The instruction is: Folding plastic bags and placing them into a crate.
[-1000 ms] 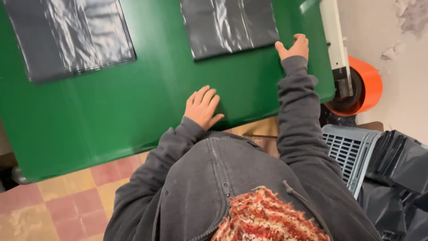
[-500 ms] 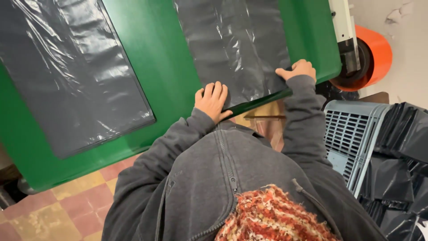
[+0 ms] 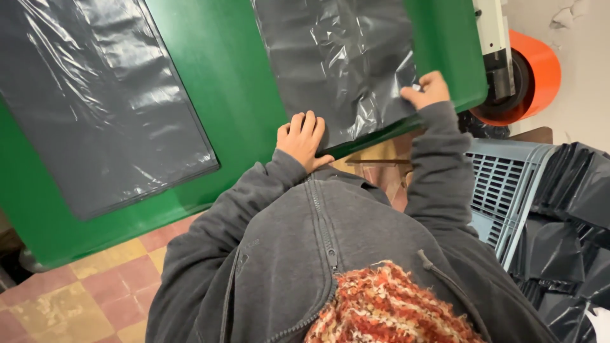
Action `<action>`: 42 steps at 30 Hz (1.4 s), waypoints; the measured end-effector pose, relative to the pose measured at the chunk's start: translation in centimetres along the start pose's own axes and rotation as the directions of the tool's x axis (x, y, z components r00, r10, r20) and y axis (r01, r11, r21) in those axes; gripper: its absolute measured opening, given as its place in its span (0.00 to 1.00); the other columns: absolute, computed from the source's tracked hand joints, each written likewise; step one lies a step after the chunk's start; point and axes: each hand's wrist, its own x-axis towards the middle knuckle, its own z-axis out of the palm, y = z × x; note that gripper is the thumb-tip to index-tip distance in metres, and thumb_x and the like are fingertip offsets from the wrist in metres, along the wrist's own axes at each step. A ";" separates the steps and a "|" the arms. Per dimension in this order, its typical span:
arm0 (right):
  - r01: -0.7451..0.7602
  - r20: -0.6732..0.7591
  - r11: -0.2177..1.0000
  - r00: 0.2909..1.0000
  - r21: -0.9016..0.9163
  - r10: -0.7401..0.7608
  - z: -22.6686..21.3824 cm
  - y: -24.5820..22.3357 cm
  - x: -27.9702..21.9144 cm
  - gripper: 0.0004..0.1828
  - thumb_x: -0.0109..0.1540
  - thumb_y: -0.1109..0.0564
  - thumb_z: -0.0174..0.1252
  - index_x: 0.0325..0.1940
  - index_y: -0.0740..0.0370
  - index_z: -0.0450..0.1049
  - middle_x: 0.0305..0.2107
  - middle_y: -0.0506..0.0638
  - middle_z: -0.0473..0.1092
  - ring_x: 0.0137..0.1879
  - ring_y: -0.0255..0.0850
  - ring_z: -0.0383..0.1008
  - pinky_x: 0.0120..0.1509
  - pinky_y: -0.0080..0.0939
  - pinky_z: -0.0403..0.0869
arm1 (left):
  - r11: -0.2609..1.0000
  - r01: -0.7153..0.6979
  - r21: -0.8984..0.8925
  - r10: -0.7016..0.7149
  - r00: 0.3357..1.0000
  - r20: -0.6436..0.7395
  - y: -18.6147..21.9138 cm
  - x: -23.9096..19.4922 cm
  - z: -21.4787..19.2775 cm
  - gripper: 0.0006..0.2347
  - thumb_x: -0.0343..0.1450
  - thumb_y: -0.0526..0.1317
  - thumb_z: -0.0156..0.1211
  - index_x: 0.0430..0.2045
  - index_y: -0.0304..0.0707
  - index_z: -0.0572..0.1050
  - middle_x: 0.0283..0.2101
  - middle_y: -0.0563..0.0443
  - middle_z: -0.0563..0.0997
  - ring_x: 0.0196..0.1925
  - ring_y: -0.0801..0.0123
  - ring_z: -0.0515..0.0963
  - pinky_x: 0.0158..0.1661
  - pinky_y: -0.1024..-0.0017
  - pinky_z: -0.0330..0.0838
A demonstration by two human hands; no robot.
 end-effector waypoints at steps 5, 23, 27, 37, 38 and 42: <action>0.226 -0.141 0.463 0.967 0.857 -0.212 -8.0 -5.6 -2.4 0.27 0.60 0.64 0.65 0.62 0.63 0.66 0.49 0.44 0.74 0.43 0.31 0.77 0.49 0.29 0.77 | 0.998 -0.060 0.002 0.059 0.989 0.134 -0.7 -0.6 0.0 0.22 0.66 0.51 0.68 0.50 0.41 0.73 0.52 0.50 0.75 0.56 0.58 0.73 0.44 0.61 0.69; -0.326 0.474 0.361 0.740 0.874 -0.478 -3.1 -12.2 22.6 0.44 0.68 0.22 0.36 0.72 0.56 0.64 0.59 0.63 0.74 0.45 0.54 0.81 0.44 0.54 0.78 | 0.828 0.183 -0.530 -0.419 0.830 -0.369 -23.9 20.3 3.0 0.10 0.76 0.41 0.65 0.39 0.33 0.72 0.33 0.37 0.79 0.36 0.45 0.77 0.38 0.57 0.73; -0.255 0.469 0.616 0.857 0.746 -0.213 -2.1 -19.0 24.6 0.34 0.66 0.29 0.46 0.63 0.56 0.66 0.52 0.60 0.78 0.41 0.51 0.80 0.41 0.51 0.77 | 0.884 0.318 -0.344 -0.438 0.819 -0.369 -25.9 23.1 4.8 0.11 0.75 0.44 0.63 0.37 0.35 0.71 0.36 0.35 0.81 0.40 0.38 0.78 0.38 0.50 0.71; 0.592 0.205 0.805 0.791 -0.023 -0.576 -0.7 -23.7 30.4 0.35 0.51 0.45 0.77 0.55 0.58 0.69 0.49 0.54 0.71 0.58 0.54 0.69 0.61 0.50 0.68 | 0.880 0.433 -0.196 -0.475 0.792 -0.383 -17.9 22.4 -3.5 0.18 0.66 0.47 0.67 0.43 0.34 0.73 0.44 0.39 0.78 0.46 0.43 0.76 0.40 0.54 0.71; 0.553 0.296 0.830 0.807 -0.073 -0.512 0.0 -23.6 31.0 0.33 0.52 0.44 0.77 0.53 0.57 0.70 0.48 0.54 0.72 0.58 0.54 0.69 0.62 0.51 0.67 | 0.916 0.370 -0.157 -0.401 0.815 -0.418 -16.2 21.7 -4.6 0.21 0.64 0.46 0.70 0.45 0.34 0.74 0.46 0.41 0.77 0.48 0.46 0.75 0.43 0.56 0.71; 0.661 0.238 0.724 0.749 -0.199 -0.618 0.1 -24.1 28.8 0.24 0.52 0.47 0.75 0.45 0.56 0.74 0.44 0.57 0.73 0.55 0.56 0.69 0.59 0.53 0.68 | 0.873 0.179 -0.454 -0.313 0.920 -0.238 -13.7 20.0 2.4 0.18 0.72 0.48 0.67 0.50 0.36 0.72 0.50 0.44 0.78 0.52 0.52 0.77 0.51 0.62 0.72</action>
